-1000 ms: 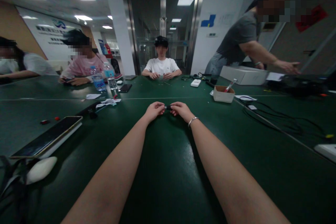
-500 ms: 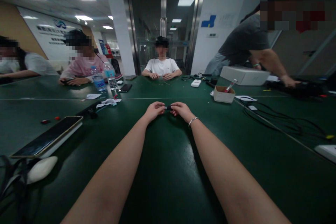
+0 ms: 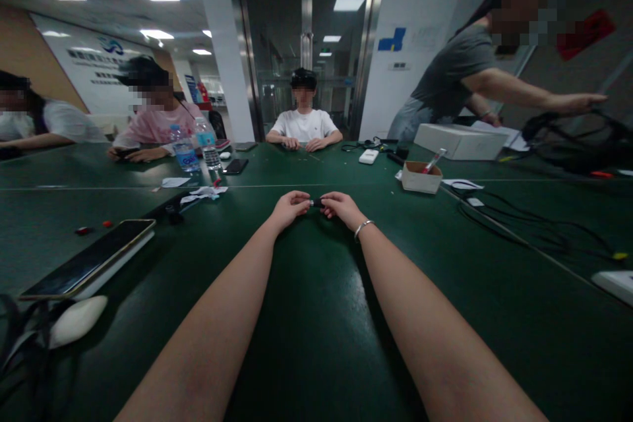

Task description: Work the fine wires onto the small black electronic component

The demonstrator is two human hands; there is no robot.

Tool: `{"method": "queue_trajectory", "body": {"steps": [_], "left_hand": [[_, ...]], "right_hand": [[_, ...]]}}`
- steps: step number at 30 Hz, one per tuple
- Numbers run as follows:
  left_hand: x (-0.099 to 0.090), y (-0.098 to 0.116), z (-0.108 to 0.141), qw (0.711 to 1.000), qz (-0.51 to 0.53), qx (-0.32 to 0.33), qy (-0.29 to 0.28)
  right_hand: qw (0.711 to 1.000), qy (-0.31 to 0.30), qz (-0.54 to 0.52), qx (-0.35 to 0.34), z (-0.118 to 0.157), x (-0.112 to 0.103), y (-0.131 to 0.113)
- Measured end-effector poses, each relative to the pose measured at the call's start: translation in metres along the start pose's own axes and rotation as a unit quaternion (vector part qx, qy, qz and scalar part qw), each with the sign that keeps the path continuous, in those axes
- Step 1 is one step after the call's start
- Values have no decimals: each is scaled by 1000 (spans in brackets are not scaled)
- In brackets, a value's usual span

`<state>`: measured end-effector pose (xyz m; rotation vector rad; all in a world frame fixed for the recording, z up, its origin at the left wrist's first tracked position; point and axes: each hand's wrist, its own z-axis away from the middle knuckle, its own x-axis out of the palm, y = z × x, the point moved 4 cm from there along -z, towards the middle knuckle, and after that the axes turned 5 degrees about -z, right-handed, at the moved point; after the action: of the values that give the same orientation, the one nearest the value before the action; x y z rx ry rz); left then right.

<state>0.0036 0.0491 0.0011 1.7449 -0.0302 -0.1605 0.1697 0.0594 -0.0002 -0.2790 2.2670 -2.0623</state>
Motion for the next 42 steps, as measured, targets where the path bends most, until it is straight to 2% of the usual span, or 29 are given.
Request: {"method": "queue_trajectory", "body": {"steps": [3,8,15,22,34,42], "left_hand": [[0,2,1,1000,6,6,1],[1,-2,-2,999,35,-31,7],[0,1,0,1000,10,5,-11],[1,-5,-4,1000,23,-19,-6],[0,9,5,998,-29,53,-21],[-1,6,2,998,-20,60,-24]], "right_hand": [[1000,3,5,1,0,0,0],[1000,6,0,0,1,0,-1],[1000,1,-4,-1,0,-1,1],[1000,3,-2,0,1,-1,-1],[1000,1,-1,1,-1,-1,1],[1000,-3,5,3,-2,-1,3]]}}
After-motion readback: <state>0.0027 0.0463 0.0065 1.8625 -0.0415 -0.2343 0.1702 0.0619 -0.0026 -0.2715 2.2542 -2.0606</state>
